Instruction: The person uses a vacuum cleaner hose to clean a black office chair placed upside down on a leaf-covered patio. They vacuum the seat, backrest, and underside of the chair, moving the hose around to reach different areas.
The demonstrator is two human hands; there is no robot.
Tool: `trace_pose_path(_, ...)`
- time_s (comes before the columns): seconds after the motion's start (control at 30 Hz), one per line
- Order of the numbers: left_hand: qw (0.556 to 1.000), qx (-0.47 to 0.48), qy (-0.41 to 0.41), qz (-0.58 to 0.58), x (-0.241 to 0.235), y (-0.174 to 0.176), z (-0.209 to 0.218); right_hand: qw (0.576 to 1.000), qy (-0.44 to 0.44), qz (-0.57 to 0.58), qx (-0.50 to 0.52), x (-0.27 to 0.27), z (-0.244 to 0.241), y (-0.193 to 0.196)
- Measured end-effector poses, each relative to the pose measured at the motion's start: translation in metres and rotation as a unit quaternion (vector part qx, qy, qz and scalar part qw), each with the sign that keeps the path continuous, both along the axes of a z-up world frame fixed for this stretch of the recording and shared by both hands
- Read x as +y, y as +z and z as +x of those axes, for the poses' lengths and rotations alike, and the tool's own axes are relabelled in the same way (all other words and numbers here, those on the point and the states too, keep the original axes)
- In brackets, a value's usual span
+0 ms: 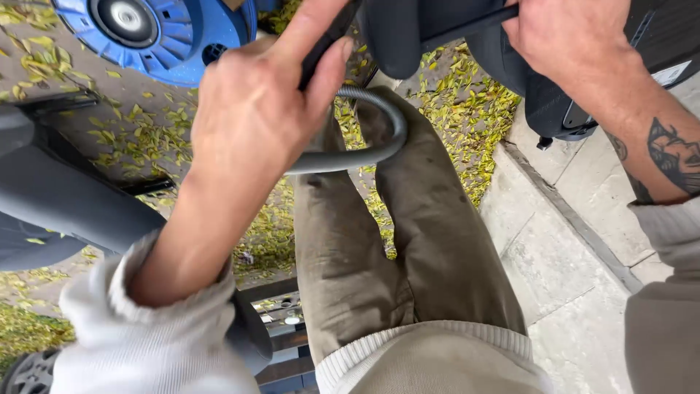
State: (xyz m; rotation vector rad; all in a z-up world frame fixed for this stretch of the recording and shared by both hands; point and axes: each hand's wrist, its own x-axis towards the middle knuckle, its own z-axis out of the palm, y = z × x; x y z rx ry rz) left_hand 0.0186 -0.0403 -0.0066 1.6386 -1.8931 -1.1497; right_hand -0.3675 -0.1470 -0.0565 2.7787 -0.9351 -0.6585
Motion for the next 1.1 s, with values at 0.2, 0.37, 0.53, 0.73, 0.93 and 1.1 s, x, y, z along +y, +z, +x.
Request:
trace_pose_path(0.2,0.992,-0.116,-0.041,0.022,0.045,0.013,-0.027,0.997,-0.009,0.063,-0.041,-0.004,0.000,0.001)
trace_pose_path(0.37,0.984,-0.092,-0.115,0.099,0.106,0.003,-0.067,0.997,-0.043,0.048,-0.035,-0.003,0.003,-0.002)
trace_pose_path(0.53,0.995,0.014,-0.088,0.049,0.131,0.034,-0.037,0.997,-0.036,0.065,-0.030,-0.003,-0.005,-0.001)
trace_pose_path(0.73,0.963,0.230,-0.050,-0.128,0.140,0.036,0.027,0.999,-0.033,0.022,-0.008,-0.002,0.002,-0.003)
trace_pose_path(0.93,0.941,0.291,-0.019,-0.169,0.141,0.020,0.058,0.999,-0.030,0.015,-0.020,-0.011,0.045,0.022)
trace_pose_path(1.1,0.944,0.277,-0.017,-0.178,0.126,0.028,0.099,1.000,0.005,-0.005,0.024,-0.015,0.065,0.036)
